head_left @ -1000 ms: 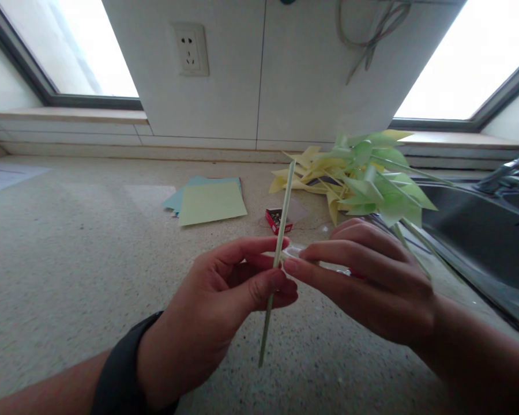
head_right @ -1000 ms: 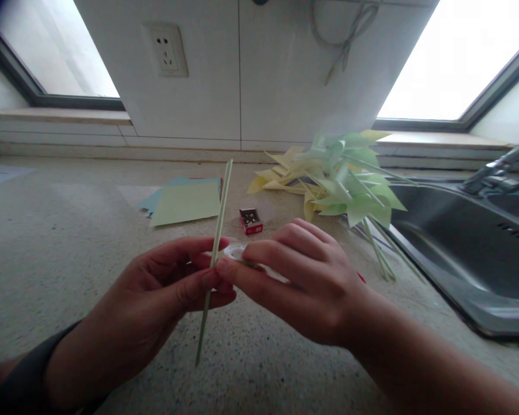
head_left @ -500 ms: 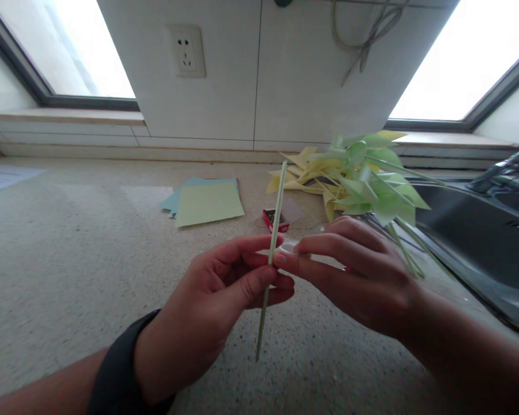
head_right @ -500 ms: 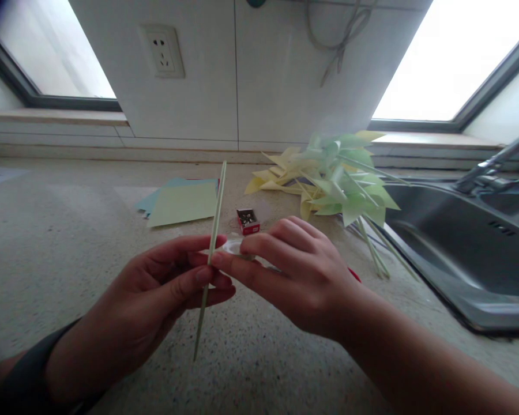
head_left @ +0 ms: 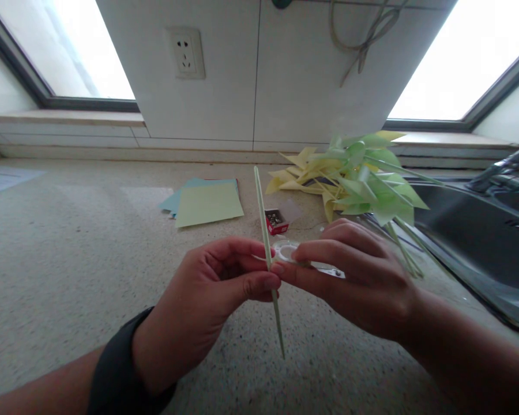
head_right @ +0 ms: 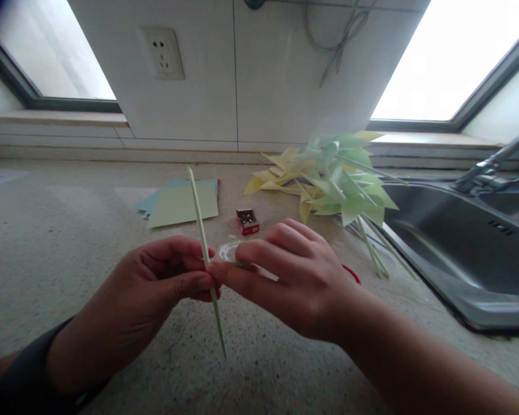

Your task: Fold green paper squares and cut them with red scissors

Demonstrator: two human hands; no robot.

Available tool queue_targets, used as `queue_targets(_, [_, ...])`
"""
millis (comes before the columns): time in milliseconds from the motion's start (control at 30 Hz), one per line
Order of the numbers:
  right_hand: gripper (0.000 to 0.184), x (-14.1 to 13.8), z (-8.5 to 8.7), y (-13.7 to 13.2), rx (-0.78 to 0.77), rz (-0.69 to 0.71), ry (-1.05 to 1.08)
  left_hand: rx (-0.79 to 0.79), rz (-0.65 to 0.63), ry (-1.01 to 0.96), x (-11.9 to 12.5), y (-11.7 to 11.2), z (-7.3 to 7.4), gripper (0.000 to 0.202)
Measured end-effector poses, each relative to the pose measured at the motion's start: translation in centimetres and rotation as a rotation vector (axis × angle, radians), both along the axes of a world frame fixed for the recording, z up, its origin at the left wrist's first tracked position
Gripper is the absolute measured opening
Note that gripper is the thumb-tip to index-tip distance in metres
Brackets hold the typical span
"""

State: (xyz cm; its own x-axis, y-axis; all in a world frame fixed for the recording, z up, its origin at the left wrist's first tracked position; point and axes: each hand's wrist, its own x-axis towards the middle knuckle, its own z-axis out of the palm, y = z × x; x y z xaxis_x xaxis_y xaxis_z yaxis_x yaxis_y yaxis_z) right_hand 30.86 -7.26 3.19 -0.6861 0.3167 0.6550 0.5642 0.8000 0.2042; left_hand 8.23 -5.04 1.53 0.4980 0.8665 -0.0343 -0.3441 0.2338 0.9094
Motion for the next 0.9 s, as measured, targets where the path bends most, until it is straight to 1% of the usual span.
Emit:
queue_targets(267, [0.024,0.07,0.36,0.06,0.045,0.027,0.031,0.038,-0.059,-0.038,-0.18,-0.13,-0.32,0.017])
queue_targets(500, [0.029,0.23,0.14,0.10,0.049,0.030,0.037,0.067,-0.127,-0.062,-0.17,-0.17,-0.46,0.016])
queue_targets(733, [0.027,0.13,0.15,-0.03,0.025,0.001,0.020,0.044,-0.107,-0.037,-0.23,-0.14,-0.34,0.015])
queue_targets(900, [0.029,-0.01,0.01,0.00,0.002,0.011,0.033,0.054,-0.119,0.000,-0.34,0.08,-0.24,0.021])
